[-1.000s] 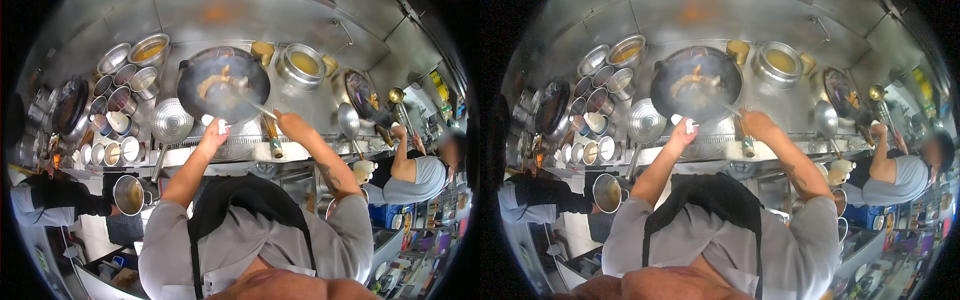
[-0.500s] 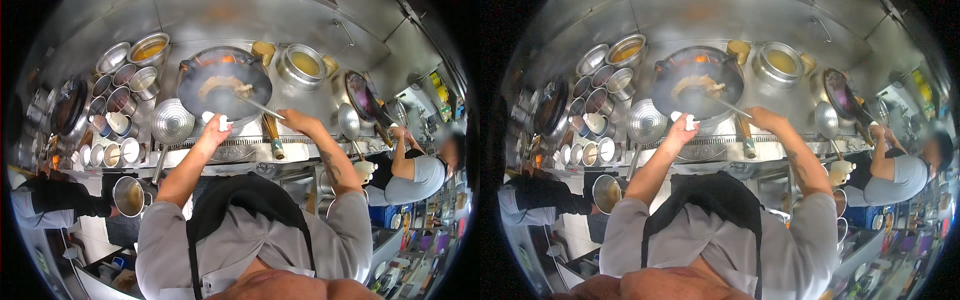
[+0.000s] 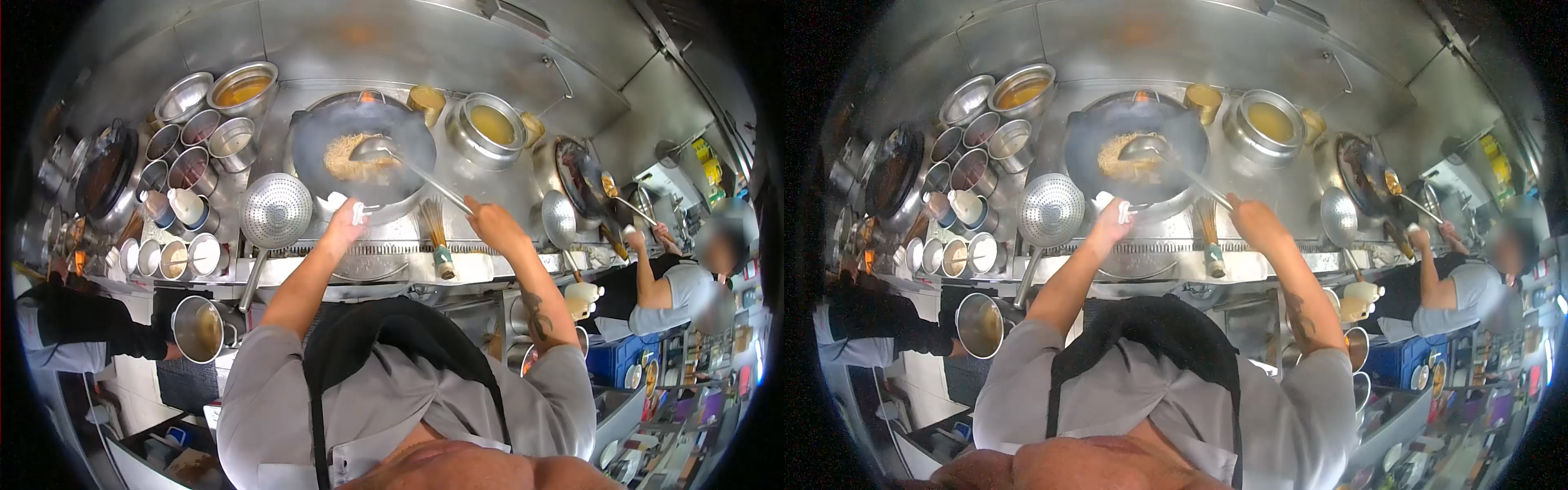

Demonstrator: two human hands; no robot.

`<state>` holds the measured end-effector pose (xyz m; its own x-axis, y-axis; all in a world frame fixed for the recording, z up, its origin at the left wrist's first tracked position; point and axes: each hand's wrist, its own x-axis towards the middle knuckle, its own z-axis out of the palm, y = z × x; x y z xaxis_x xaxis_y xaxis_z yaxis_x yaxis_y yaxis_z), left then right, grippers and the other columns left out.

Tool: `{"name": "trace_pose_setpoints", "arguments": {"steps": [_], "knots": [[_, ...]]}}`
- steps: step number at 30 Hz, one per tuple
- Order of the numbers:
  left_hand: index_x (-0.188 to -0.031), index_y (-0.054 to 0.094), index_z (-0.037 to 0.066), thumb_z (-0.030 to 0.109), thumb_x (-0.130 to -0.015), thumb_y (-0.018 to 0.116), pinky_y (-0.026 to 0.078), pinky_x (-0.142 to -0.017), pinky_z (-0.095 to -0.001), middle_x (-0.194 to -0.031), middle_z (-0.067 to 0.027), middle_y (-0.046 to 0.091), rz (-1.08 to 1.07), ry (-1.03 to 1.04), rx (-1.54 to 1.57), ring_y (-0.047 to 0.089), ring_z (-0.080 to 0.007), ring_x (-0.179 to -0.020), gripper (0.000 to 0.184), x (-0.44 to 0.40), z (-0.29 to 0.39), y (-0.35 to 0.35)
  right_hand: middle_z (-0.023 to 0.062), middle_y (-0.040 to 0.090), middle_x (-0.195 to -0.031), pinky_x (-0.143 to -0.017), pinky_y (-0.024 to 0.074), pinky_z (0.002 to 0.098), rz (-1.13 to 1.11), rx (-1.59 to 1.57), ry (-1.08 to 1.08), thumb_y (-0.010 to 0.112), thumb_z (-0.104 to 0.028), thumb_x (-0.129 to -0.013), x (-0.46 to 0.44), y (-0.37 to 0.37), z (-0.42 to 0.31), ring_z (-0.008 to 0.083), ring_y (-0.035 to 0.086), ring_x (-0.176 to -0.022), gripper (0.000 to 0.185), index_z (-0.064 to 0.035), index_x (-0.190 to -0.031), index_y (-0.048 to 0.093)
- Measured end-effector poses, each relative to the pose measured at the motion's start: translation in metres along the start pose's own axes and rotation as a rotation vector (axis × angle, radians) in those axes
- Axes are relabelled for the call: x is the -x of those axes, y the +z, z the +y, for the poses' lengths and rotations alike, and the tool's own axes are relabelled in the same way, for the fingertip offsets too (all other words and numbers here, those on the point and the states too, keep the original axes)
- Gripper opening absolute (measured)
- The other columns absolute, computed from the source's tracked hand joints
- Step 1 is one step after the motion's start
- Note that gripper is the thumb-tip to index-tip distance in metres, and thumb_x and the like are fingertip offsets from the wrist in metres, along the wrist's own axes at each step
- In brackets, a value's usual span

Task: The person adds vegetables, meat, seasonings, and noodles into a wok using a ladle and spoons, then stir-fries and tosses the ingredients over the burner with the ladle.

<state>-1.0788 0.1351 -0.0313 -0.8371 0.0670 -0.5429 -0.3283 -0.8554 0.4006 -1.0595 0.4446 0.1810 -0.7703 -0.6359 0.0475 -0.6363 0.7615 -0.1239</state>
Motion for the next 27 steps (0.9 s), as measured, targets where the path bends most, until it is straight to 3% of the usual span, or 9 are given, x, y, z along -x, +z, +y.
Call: {"name": "trace_pose_setpoints", "arguments": {"steps": [6, 15, 18, 20, 22, 25, 27], "knots": [[-0.09, 0.05, 0.012, 0.017, -0.082, 0.053, 0.041, -0.045, -0.03, -0.08, -0.0053, 0.053, 0.087, 0.011, 0.005, 0.052, -0.02, -0.067, 0.009, -0.029, -0.007, -0.015, 0.0228, 0.061, -0.075, -0.067, 0.0455, 0.0476, -0.14, 0.037, 0.091, 0.053, -0.011, -0.083, 0.027, 0.003, 0.01, 0.0397, 0.059, -0.074, 0.033, -0.0024, -0.114, 0.05], [-0.09, 0.05, 0.012, 0.021, -0.08, 0.056, 0.041, -0.042, -0.0309, -0.08, -0.0058, 0.053, 0.088, -0.009, -0.034, 0.052, -0.0212, -0.066, 0.015, -0.038, -0.007, -0.013, 0.0284, 0.06, -0.082, -0.071, 0.0463, 0.0484, 0.085, -0.153, 0.383, 0.053, -0.015, -0.084, -0.024, 0.073, 0.036, 0.0439, 0.058, -0.082, 0.03, 0.0, -0.109, 0.049], [-0.094, 0.05, 0.015, 0.03, -0.081, 0.053, 0.042, -0.048, -0.0334, -0.084, -0.0036, 0.054, 0.092, 0.003, 0.028, 0.052, -0.0204, -0.073, 0.021, -0.009, 0.001, 0.008, 0.0251, 0.061, -0.073, -0.06, 0.0486, 0.0423, 0.282, -0.233, 0.384, 0.054, -0.016, -0.085, -0.068, 0.156, 0.052, 0.0377, 0.062, -0.068, 0.032, 0.0013, -0.112, 0.053], [-0.097, 0.05, 0.017, 0.037, -0.082, 0.05, 0.043, -0.054, -0.0353, -0.088, -0.002, 0.054, 0.113, 0.005, 0.048, 0.051, -0.0198, -0.079, 0.025, 0.0, 0.001, 0.014, 0.0181, 0.058, -0.064, -0.051, 0.046, 0.0381, 0.146, -0.427, 0.426, 0.053, -0.015, -0.086, -0.084, 0.166, 0.044, 0.0286, 0.058, -0.055, 0.029, 0.0012, -0.109, 0.054], [-0.096, 0.049, 0.016, 0.033, -0.081, 0.054, 0.043, -0.052, -0.034, -0.086, -0.0032, 0.052, 0.094, -0.002, 0.059, 0.049, -0.02, -0.077, 0.023, -0.006, 0.0, 0.009, 0.0058, 0.048, -0.054, -0.038, 0.0378, 0.0316, -0.041, -0.851, 0.595, 0.052, -0.015, -0.086, -0.086, 0.125, 0.001, 0.0136, 0.046, -0.041, 0.024, 0.0011, -0.104, 0.055], [-0.096, 0.049, 0.013, 0.024, -0.082, 0.055, 0.042, -0.047, -0.0319, -0.083, -0.005, 0.052, 0.147, -0.008, 0.011, 0.051, -0.0206, -0.071, 0.018, -0.02, -0.006, 0.002, 0.0257, 0.059, -0.07, -0.06, 0.0471, 0.0438, -0.033, -0.744, 0.564, 0.052, -0.013, -0.084, -0.082, 0.106, -0.014, 0.0437, 0.059, -0.068, 0.02, 0.0017, -0.098, 0.055], [-0.095, 0.05, 0.012, 0.02, -0.083, 0.054, 0.041, -0.045, -0.0318, -0.082, -0.0051, 0.054, 0.158, 0.0, -0.004, 0.053, -0.0216, -0.069, 0.015, -0.025, -0.008, 0.001, 0.0268, 0.058, -0.069, -0.06, 0.0471, 0.0449, 0.245, -0.577, 0.355, 0.052, -0.014, -0.085, -0.066, 0.112, -0.013, 0.0443, 0.059, -0.067, 0.022, 0.0024, -0.099, 0.054]]}}
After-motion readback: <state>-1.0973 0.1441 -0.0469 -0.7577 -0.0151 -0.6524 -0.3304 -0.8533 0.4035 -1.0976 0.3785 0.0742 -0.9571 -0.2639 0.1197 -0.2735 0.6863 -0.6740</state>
